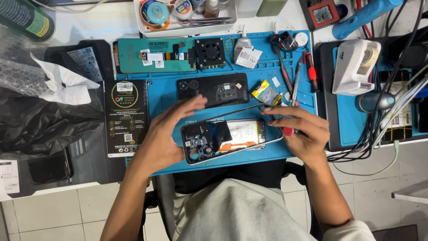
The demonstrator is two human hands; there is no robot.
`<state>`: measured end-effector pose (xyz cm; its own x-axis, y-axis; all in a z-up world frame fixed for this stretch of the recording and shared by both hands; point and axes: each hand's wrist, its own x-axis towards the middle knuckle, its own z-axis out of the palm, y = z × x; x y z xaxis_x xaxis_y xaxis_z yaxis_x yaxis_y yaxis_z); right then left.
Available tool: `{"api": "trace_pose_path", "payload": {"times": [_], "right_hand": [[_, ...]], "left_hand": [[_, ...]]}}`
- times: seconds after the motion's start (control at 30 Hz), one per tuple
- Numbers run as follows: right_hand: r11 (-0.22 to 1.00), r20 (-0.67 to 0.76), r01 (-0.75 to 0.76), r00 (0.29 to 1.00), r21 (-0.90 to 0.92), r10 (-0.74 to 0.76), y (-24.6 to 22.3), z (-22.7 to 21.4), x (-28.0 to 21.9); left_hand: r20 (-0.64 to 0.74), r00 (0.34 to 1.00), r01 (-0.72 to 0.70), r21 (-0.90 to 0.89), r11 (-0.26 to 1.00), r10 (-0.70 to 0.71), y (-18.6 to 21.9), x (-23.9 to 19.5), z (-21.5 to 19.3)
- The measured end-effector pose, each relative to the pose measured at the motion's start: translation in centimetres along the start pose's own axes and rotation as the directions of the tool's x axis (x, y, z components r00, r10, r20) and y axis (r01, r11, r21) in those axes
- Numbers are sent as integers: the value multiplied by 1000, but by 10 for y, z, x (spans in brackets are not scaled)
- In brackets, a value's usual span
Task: The person handles a disassembled smartphone, placing the back cover aside and using a screwdriver to remove and reposition screws on the internal chassis. The person then places the back cover back onto the phone frame.
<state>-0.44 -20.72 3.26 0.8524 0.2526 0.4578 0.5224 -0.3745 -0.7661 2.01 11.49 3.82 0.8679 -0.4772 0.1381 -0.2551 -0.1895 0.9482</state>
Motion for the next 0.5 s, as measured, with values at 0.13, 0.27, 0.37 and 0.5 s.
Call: {"api": "trace_pose_path", "payload": {"times": [0.13, 0.27, 0.37, 0.5], "right_hand": [[1000, -41, 17, 999, -7, -18, 3, 2, -10], [1000, -64, -13, 998, -13, 12, 4, 4, -15], [999, -59, -31, 998, -12, 30, 1, 6, -12], [987, 13, -153, 988, -56, 154, -8, 2, -12]], "left_hand": [[162, 969, 179, 56, 982, -186, 7, -5, 3], [256, 926, 225, 215, 950, -277, 14, -10, 6], [193, 953, 174, 275, 945, -232, 15, -11, 13], [116, 970, 153, 402, 903, -216, 10, -12, 17]]}}
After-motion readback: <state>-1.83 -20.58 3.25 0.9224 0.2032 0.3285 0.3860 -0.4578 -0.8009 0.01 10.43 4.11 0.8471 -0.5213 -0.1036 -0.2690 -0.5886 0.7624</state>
